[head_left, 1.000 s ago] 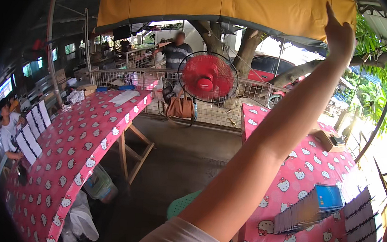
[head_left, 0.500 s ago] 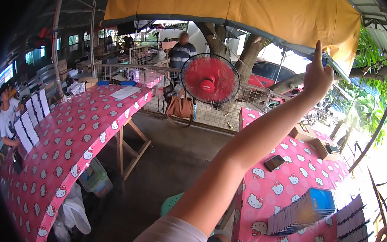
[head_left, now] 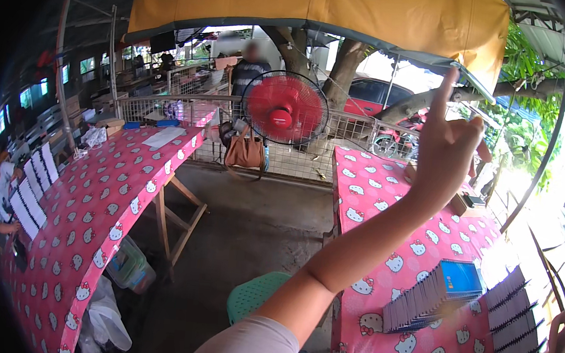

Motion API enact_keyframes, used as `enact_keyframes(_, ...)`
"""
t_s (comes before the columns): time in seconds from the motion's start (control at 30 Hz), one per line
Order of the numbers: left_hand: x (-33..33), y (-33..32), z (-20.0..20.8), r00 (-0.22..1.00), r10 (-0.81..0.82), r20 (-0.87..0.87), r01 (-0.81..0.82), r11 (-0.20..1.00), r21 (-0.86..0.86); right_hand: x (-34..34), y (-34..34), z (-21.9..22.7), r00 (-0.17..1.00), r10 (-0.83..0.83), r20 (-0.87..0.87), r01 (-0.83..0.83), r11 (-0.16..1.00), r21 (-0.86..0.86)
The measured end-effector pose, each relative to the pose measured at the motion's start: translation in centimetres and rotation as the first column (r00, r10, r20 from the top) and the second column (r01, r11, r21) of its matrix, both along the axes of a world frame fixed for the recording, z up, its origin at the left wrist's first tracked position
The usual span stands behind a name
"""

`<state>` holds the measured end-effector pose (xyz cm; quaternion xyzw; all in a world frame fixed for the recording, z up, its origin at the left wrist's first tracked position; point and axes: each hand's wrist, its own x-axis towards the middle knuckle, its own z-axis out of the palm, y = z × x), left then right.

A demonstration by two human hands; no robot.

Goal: The person assembles notebooks by aligning stacks of blue and pink covers, inserting black wire spiral bindings through pre-punched holes by hand, and using a blue handheld tool to trim or secure the ends of the wire.

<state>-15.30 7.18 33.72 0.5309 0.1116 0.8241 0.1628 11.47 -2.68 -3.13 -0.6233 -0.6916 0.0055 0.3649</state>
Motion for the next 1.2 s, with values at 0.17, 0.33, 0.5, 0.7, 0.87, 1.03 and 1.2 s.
enact_keyframes(0.17, 1.1, -2.1, -2.9, 0.918, -0.264, 0.295, 0.165, 0.932, 0.321, -7.9, 0.3, 10.1, 0.784, 0.565, -0.256, -0.462, 0.808, 0.367)
enact_keyframes(0.33, 3.5, -1.3, -6.4, 0.696, -0.577, 0.429, 0.415, 0.81, 0.415, -10.0, 1.4, 9.2, 0.606, 0.724, -0.329, -0.61, 0.689, 0.392)
enact_keyframes(0.5, 2.0, -3.2, -7.0, 0.614, -0.628, 0.478, 0.372, 0.765, 0.526, -9.0, 0.4, 6.3, 0.59, 0.775, -0.227, -0.712, 0.632, 0.306)
enact_keyframes(0.7, -0.4, -4.9, -8.3, 0.738, -0.52, 0.431, 0.167, 0.759, 0.629, -12.7, 3.3, 10.8, 0.539, 0.802, -0.256, -0.652, 0.59, 0.477)
enact_keyframes(0.87, -3.4, -5.7, -7.1, 0.762, -0.514, 0.394, 0.099, 0.693, 0.714, -13.9, 3.5, 8.2, 0.636, 0.731, -0.249, -0.626, 0.677, 0.388)
enact_keyframes(1.03, -5.7, -5.3, -8.3, 0.73, -0.487, 0.479, -0.022, 0.685, 0.728, -15.9, 6.7, 7.7, 0.327, 0.733, -0.597, -0.527, 0.665, 0.528)
enact_keyframes(1.2, -5.8, -3.4, -9.0, 0.683, -0.569, 0.458, 0.027, 0.646, 0.763, -15.0, 7.2, 4.9, 0.531, 0.641, -0.554, -0.559, 0.757, 0.339)
